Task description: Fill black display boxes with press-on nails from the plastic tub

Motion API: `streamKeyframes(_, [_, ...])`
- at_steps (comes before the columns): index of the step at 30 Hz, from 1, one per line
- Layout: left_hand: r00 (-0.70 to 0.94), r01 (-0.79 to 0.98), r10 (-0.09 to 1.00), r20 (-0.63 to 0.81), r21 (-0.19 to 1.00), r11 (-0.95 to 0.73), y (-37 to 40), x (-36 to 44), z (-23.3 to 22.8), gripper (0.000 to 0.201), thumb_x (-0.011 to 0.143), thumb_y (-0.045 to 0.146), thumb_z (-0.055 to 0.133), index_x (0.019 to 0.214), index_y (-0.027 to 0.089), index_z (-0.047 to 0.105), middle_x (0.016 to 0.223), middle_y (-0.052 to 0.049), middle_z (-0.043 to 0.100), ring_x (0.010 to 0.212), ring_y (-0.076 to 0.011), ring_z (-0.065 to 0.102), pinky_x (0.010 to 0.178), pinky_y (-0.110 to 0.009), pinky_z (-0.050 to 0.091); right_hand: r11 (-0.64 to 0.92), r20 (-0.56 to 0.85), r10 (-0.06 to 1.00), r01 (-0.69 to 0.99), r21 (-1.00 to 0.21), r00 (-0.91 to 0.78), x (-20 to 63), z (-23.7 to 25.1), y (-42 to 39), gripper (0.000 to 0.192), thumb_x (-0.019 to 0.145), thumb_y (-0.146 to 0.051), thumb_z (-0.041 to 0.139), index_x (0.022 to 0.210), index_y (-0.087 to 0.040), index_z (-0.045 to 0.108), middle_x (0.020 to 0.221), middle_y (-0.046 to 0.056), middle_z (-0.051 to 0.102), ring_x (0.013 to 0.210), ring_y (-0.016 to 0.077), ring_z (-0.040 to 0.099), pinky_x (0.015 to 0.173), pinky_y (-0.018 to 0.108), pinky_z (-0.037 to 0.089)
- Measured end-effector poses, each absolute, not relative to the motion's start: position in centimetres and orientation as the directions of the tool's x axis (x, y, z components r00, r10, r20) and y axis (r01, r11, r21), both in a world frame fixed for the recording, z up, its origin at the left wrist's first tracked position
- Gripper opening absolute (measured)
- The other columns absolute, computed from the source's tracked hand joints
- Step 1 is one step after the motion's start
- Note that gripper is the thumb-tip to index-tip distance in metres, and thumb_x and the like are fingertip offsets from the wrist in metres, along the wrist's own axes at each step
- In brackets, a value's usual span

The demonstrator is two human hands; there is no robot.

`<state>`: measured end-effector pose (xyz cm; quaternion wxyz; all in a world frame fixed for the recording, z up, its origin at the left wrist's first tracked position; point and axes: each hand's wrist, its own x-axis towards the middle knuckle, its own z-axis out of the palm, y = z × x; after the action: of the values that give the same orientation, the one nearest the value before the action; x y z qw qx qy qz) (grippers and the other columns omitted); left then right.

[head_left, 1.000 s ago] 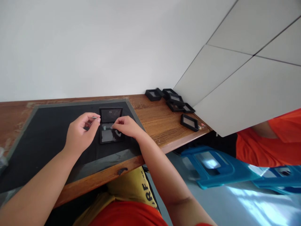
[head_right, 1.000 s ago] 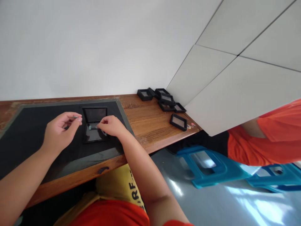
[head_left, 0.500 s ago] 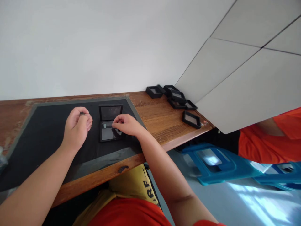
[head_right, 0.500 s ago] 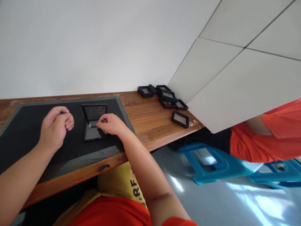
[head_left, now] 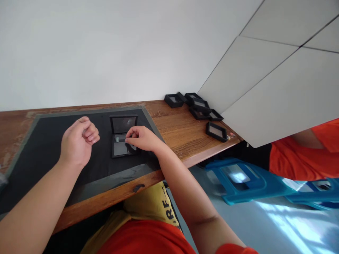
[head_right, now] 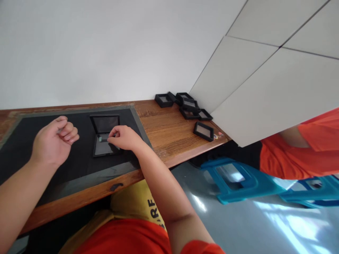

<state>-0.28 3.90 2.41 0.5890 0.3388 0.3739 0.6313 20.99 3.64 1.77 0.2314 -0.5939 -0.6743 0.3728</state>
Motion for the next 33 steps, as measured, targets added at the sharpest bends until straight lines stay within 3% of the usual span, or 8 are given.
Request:
streamKeyframes(13, [-0.068, -0.496, 0.996, -0.051, 0.868, 0.01, 4.0, -0.6, 2.4, 0.04, 0.082, 0.021, 0.067, 0.065, 0.021, 0.03, 0.06, 0.007, 0.026, 0.051, -0.0067, 0.029, 0.048, -0.021, 0.029, 0.063, -0.107, 0.978, 0.737, -0.673, -0.181, 20.6, 2.3, 3.0, 0.013, 0.084, -0.027, 0.082, 0.078, -0.018, 0.075, 0.068, -0.002, 0.067, 0.062, 0.0103, 0.057, 0.063, 0.026, 0.039])
streamKeyframes(25, [-0.099, -0.495, 0.981, -0.165, 0.864, 0.095, 4.4, -0.5, 2.5, 0.016, 0.078, 0.021, 0.06, 0.07, 0.021, 0.046, 0.052, 0.008, 0.032, 0.044, -0.008, 0.025, 0.041, -0.02, 0.02, 0.208, 0.151, 0.978, 0.57, -0.795, -0.146, 20.7, 1.3, 3.5, 0.015, 0.088, -0.029, 0.081, 0.082, -0.016, 0.077, 0.072, -0.003, 0.068, 0.063, 0.008, 0.052, 0.064, 0.024, 0.037])
streamKeyframes(33, [-0.104, -0.487, 0.981, -0.161, 0.869, 0.091, 4.4, -0.4, 2.6, 0.004, 0.066, 0.016, 0.055, 0.067, 0.019, 0.053, 0.049, 0.006, 0.031, 0.042, -0.0079, 0.024, 0.039, -0.02, 0.018, 0.319, 0.222, 0.948, 0.645, -0.695, -0.229, 20.5, 1.2, 3.2, 0.012, 0.091, -0.03, 0.082, 0.085, -0.02, 0.079, 0.086, -0.001, 0.078, 0.075, 0.0107, 0.062, 0.071, 0.024, 0.039])
